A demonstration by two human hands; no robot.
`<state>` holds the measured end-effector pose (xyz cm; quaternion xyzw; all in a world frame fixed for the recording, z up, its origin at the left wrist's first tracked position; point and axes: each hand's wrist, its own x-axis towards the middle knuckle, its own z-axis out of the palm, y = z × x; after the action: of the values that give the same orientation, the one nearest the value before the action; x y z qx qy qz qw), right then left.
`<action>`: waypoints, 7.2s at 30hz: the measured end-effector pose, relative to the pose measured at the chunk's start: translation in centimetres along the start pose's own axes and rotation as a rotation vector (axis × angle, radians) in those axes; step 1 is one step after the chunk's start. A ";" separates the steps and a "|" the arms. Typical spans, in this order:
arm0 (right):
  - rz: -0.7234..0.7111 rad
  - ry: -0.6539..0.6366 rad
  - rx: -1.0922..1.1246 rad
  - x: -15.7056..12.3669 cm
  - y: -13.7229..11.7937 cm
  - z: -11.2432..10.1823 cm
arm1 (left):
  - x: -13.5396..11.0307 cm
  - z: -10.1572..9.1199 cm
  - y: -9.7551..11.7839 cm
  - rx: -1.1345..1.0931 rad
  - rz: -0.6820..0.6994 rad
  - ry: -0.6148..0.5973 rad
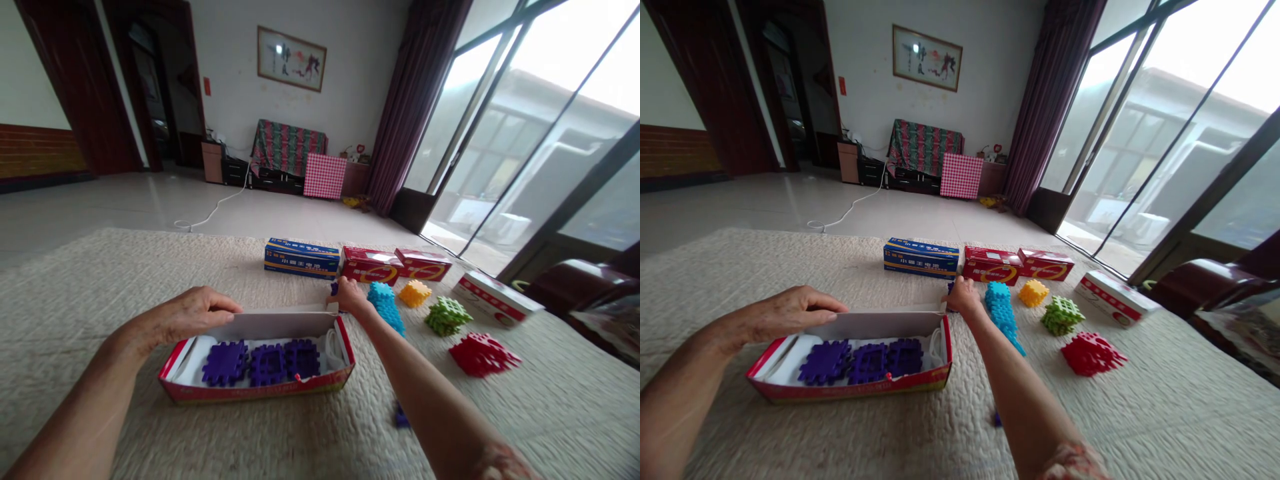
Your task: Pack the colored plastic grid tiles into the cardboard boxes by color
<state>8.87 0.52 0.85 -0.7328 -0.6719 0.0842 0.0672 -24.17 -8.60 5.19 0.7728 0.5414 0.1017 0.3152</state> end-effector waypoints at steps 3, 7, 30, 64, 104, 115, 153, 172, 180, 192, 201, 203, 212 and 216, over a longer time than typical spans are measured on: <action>0.006 0.014 -0.009 -0.2 0.2 0.4 | 0.1 0.0 -0.2 -0.008 0.007 -0.012; -0.002 0.025 -0.015 -1.0 0.1 0.4 | 0.3 0.1 -0.4 -0.012 0.023 -0.005; -0.107 0.148 0.024 -10.2 3.1 1.4 | -1.0 0.8 1.0 -0.041 -0.067 0.164; -0.515 0.262 0.181 -9.9 6.4 -5.5 | -1.3 0.7 -0.1 -0.062 -0.043 0.204; -0.575 0.280 0.283 -9.3 6.4 -5.0 | -1.1 0.7 -0.1 -0.230 -0.029 0.226; -0.612 0.034 0.179 -9.1 7.8 -1.8 | 1.4 -1.3 -0.2 -0.115 -0.110 0.154; -1.019 -0.113 0.233 -12.9 -5.7 -3.5 | -0.1 -1.0 0.7 -0.045 -0.080 0.160; -0.693 0.005 0.085 -8.9 7.9 -2.7 | 1.1 -0.7 -0.3 0.036 -0.083 0.124; -0.666 0.006 0.072 -8.7 7.6 -2.1 | 1.0 -0.8 0.2 0.067 -0.097 0.104; -0.798 0.188 0.301 -12.2 3.7 -6.8 | 0.9 -0.8 0.1 0.068 -0.086 0.119; -0.894 -0.116 0.229 -12.6 -0.9 -5.6 | 0.5 -0.9 0.6 0.034 -0.090 0.127; -0.890 -0.125 0.213 -12.4 -1.0 -5.5 | 0.5 -0.9 0.5 0.036 -0.082 0.135; -0.865 0.052 0.267 -12.6 -0.2 -6.4 | 0.5 -1.0 0.5 0.052 -0.063 0.133; -0.753 0.193 0.220 -11.3 3.3 -6.8 | 0.5 -1.0 0.6 0.051 -0.079 0.131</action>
<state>12.58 -10.90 7.18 -0.4285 -0.8709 0.0557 0.2341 -23.96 -7.89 6.23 0.7501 0.5935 0.1259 0.2630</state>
